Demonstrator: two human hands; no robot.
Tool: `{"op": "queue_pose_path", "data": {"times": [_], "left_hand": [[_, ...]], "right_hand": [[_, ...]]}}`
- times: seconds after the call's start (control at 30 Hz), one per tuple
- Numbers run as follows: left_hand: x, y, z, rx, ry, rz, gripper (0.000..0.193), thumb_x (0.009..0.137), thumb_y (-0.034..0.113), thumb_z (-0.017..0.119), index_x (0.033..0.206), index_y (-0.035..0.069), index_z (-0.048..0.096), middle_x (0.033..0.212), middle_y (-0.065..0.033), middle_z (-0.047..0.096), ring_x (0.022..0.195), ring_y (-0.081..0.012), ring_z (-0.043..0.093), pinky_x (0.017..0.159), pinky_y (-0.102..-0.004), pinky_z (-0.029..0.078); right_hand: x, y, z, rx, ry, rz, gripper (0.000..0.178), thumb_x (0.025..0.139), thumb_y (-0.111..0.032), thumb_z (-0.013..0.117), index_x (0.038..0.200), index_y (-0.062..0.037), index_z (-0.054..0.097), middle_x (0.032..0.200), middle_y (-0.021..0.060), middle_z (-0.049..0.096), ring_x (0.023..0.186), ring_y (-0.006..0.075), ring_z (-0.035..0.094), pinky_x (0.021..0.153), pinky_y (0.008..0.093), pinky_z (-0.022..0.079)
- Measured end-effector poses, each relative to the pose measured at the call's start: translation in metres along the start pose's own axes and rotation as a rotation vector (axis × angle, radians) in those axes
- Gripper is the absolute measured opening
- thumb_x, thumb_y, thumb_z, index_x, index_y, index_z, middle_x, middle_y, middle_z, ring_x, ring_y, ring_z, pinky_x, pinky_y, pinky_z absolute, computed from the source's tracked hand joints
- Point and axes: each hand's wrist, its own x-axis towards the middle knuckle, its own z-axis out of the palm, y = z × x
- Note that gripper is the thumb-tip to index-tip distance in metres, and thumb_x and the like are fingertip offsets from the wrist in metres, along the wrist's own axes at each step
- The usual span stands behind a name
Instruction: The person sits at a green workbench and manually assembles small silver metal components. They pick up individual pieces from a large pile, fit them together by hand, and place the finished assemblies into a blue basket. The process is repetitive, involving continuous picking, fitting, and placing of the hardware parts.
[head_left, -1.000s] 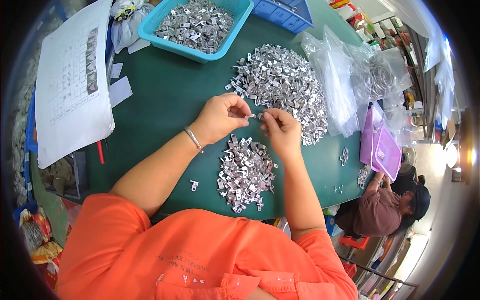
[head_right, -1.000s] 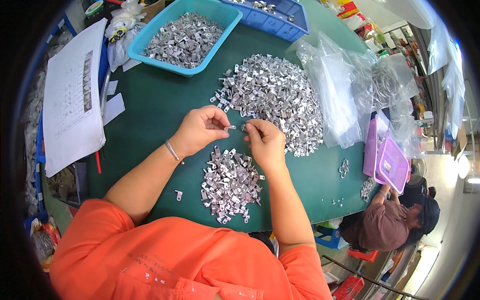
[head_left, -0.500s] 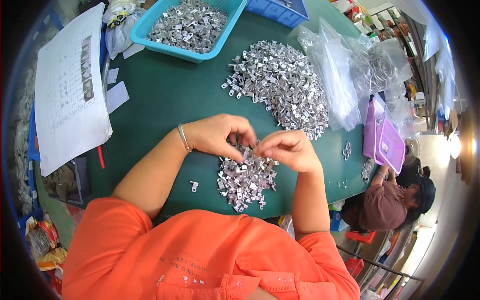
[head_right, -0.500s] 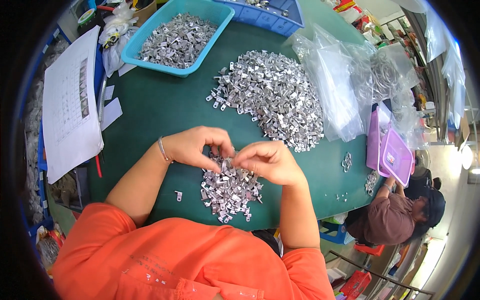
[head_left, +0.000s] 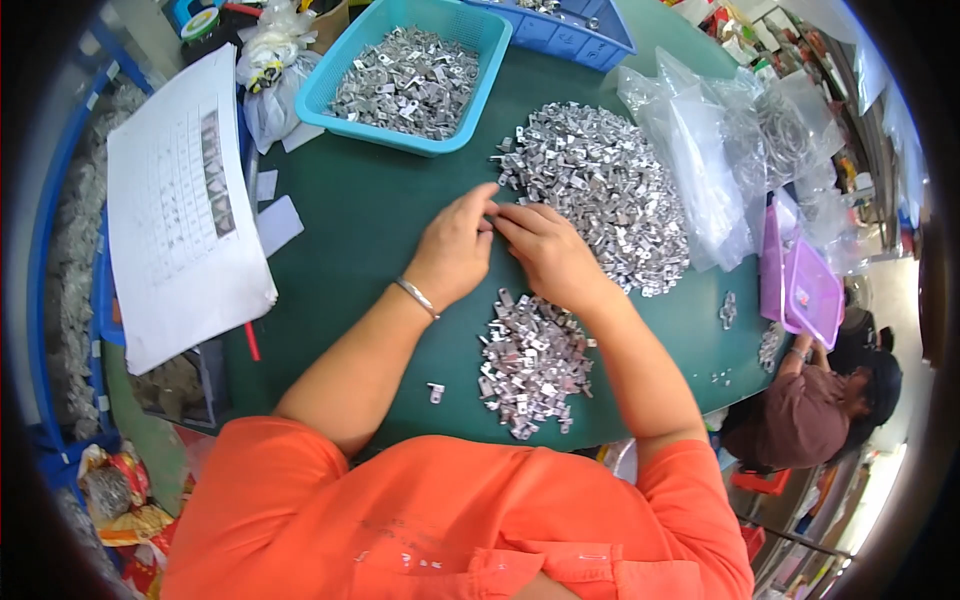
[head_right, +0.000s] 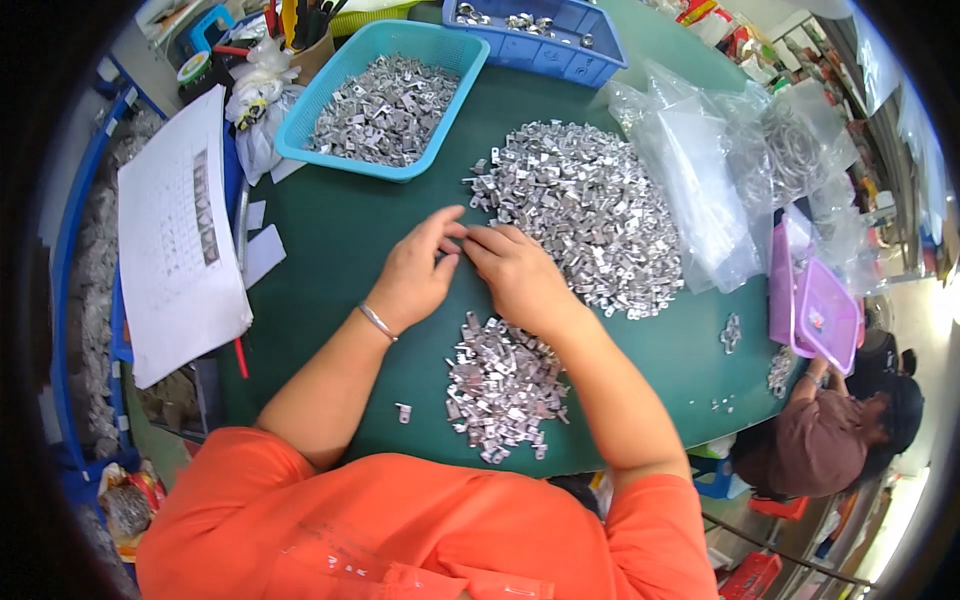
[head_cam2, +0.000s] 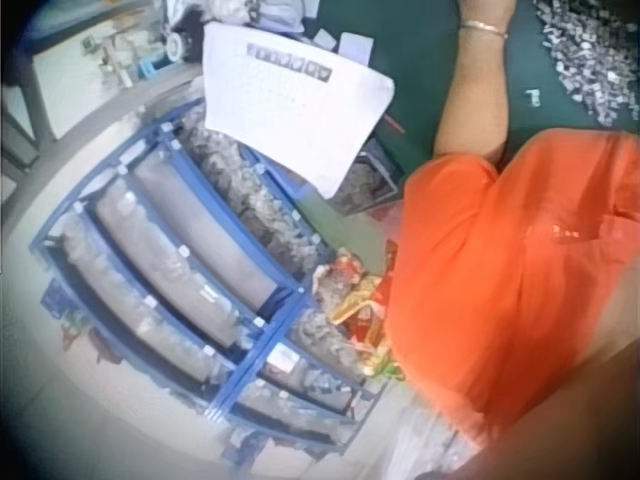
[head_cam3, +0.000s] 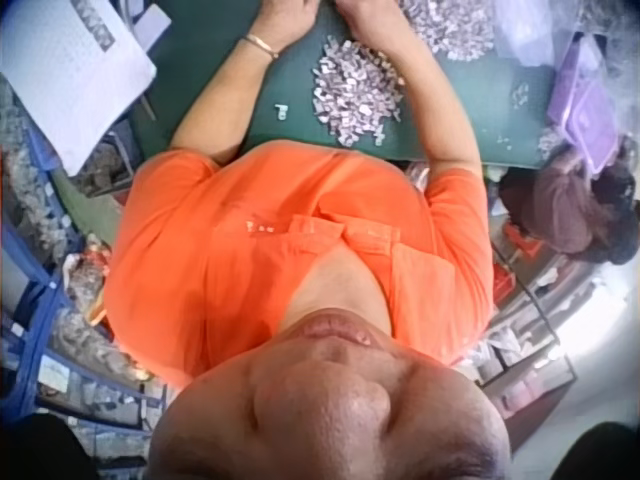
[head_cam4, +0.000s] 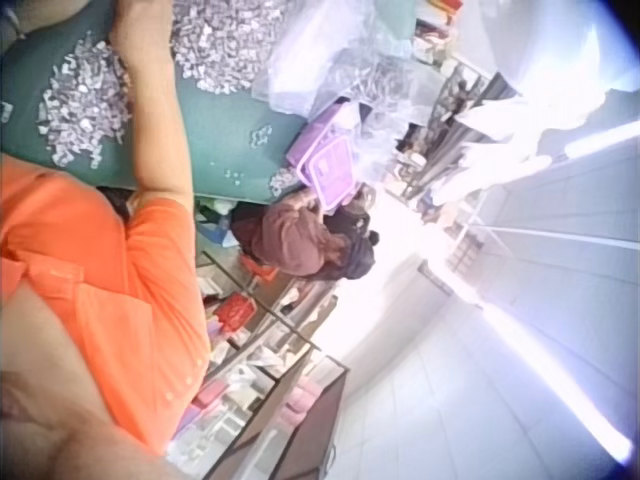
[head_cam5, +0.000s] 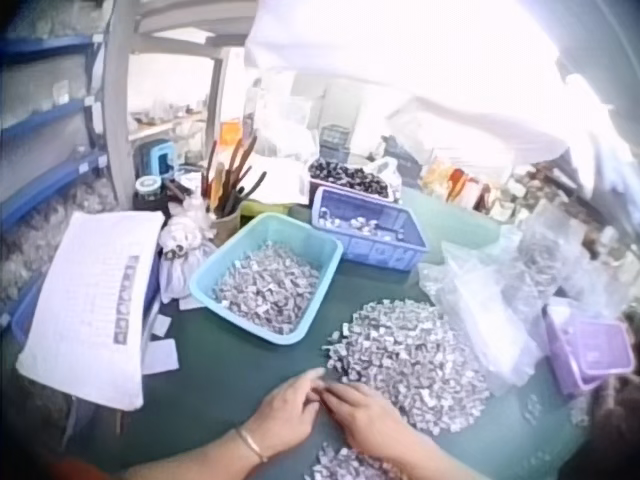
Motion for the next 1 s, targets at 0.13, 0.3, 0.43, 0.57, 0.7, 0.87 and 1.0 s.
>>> {"op": "queue_pose_path", "data": {"times": [0.13, 0.3, 0.43, 0.57, 0.7, 0.87, 1.0], "left_hand": [[-0.001, 0.007, 0.006, 0.011, -0.051, 0.059, 0.034, 0.080, -0.007, 0.056, 0.113, 0.002, 0.057, 0.096, -0.0112, 0.064, 0.082, -0.0238, 0.063, 0.073, -0.0320, 0.051], [-0.007, 0.019, 0.012, 0.003, -0.168, 0.095, 0.022, 0.078, -0.001, 0.063, 0.101, 0.002, 0.063, 0.088, -0.0088, 0.061, 0.073, -0.0215, 0.061, 0.067, -0.0287, 0.050], [-0.010, 0.026, 0.021, 0.245, -0.142, 0.196, 0.028, 0.071, 0.005, 0.073, 0.097, 0.003, 0.063, 0.086, -0.0082, 0.058, 0.077, -0.0236, 0.058, 0.069, -0.0327, 0.048], [-0.009, 0.024, 0.023, 0.281, -0.112, 0.226, 0.024, 0.072, 0.003, 0.072, 0.093, 0.003, 0.063, 0.085, -0.0092, 0.057, 0.078, -0.0256, 0.058, 0.069, -0.0340, 0.048], [-0.009, 0.020, 0.021, 0.179, -0.102, 0.125, 0.018, 0.076, -0.001, 0.068, 0.093, 0.001, 0.065, 0.084, -0.0088, 0.060, 0.071, -0.0202, 0.061, 0.065, -0.0286, 0.049], [-0.006, 0.031, 0.014, -0.357, -0.194, -0.364, 0.017, 0.085, 0.001, 0.062, 0.101, -0.003, 0.065, 0.088, -0.0052, 0.066, 0.072, -0.0104, 0.061, 0.064, -0.0224, 0.050], [-0.006, 0.034, 0.010, -0.641, -0.229, -0.540, 0.019, 0.087, 0.002, 0.061, 0.104, -0.004, 0.064, 0.090, -0.0071, 0.066, 0.072, -0.0109, 0.061, 0.064, -0.0225, 0.050]], "right_hand": [[-0.036, -0.002, -0.026, 0.322, -0.003, 0.118, 0.036, 0.075, 0.008, 0.060, 0.109, -0.0001, 0.063, 0.117, 0.0158, 0.060, 0.108, 0.0328, 0.056, 0.093, 0.0378, 0.045], [-0.065, 0.001, -0.047, 0.352, 0.306, 0.596, 0.020, 0.078, 0.004, 0.062, 0.097, -0.0011, 0.066, 0.096, 0.0113, 0.064, 0.085, 0.0236, 0.063, 0.074, 0.0319, 0.050], [-0.066, -0.010, -0.026, 0.318, 0.291, 0.666, 0.010, 0.076, -0.004, 0.067, 0.086, -0.0017, 0.068, 0.082, 0.0105, 0.063, 0.072, 0.0255, 0.063, 0.065, 0.0337, 0.049], [-0.058, -0.023, -0.007, -0.028, 0.228, 0.681, 0.021, 0.074, -0.020, 0.072, 0.090, -0.0055, 0.068, 0.083, 0.0107, 0.060, 0.083, 0.0314, 0.060, 0.072, 0.0400, 0.050], [-0.055, -0.025, -0.008, -0.008, 0.271, 0.624, 0.021, 0.076, -0.016, 0.070, 0.095, -0.0082, 0.065, 0.085, 0.0102, 0.059, 0.082, 0.0309, 0.060, 0.071, 0.0404, 0.050], [-0.065, -0.013, -0.004, 0.135, 0.352, 0.615, 0.014, 0.076, -0.008, 0.068, 0.089, -0.0053, 0.065, 0.081, 0.0106, 0.059, 0.075, 0.0299, 0.061, 0.067, 0.0380, 0.050], [-0.069, -0.010, -0.009, 0.841, 0.495, 0.736, 0.015, 0.083, -0.001, 0.063, 0.097, 0.0002, 0.065, 0.087, 0.0092, 0.065, 0.074, 0.0158, 0.063, 0.065, 0.0277, 0.052]]}}
